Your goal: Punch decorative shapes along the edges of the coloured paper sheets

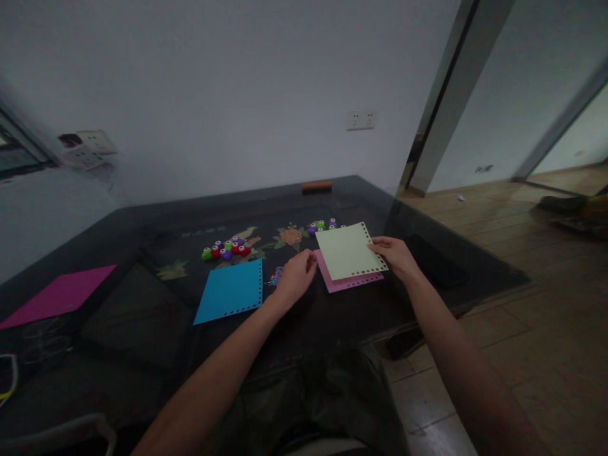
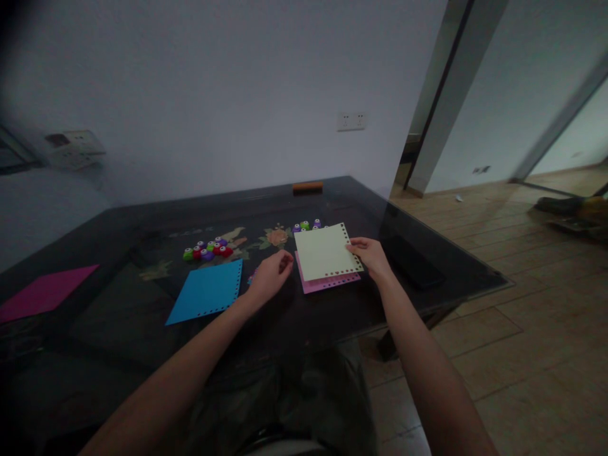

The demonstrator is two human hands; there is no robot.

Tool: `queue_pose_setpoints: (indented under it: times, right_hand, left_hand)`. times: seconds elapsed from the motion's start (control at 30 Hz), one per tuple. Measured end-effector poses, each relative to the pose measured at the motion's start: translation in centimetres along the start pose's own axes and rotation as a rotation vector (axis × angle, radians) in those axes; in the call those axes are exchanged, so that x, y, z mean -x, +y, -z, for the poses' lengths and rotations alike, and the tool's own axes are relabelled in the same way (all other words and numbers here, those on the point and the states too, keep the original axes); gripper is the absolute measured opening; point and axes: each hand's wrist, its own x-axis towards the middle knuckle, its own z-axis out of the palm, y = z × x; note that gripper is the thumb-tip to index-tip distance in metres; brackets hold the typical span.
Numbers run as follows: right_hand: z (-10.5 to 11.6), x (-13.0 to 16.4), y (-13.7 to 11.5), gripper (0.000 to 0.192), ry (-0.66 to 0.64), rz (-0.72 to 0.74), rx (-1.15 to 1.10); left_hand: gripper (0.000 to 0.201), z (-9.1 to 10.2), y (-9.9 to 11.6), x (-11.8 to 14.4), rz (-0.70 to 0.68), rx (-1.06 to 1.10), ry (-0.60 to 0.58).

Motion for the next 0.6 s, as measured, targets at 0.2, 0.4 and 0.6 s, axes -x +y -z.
queue_pose_setpoints:
  times: [0.2, 0.4, 0.6]
  right_hand:
    - [-0.1, -0.2, 0.2, 0.028, -0.023, -0.029, 0.108]
    - [-0.5, 0.1, 0.2, 0.023, -0.039, -0.029, 0.191]
    - [-0.5, 0.1, 0.5, 0.023, -0.053, -0.031, 0.231]
  left_hand:
    - [0.021, -1.2, 0.4, 0.9, -0.06, -0.182, -0.052]
    - [0.022, -1.8, 0.1, 1.1, -0.056, -0.293, -0.082]
    - [0.031, -2.1, 0.0, 1.4, -0.086, -0.361, -0.108]
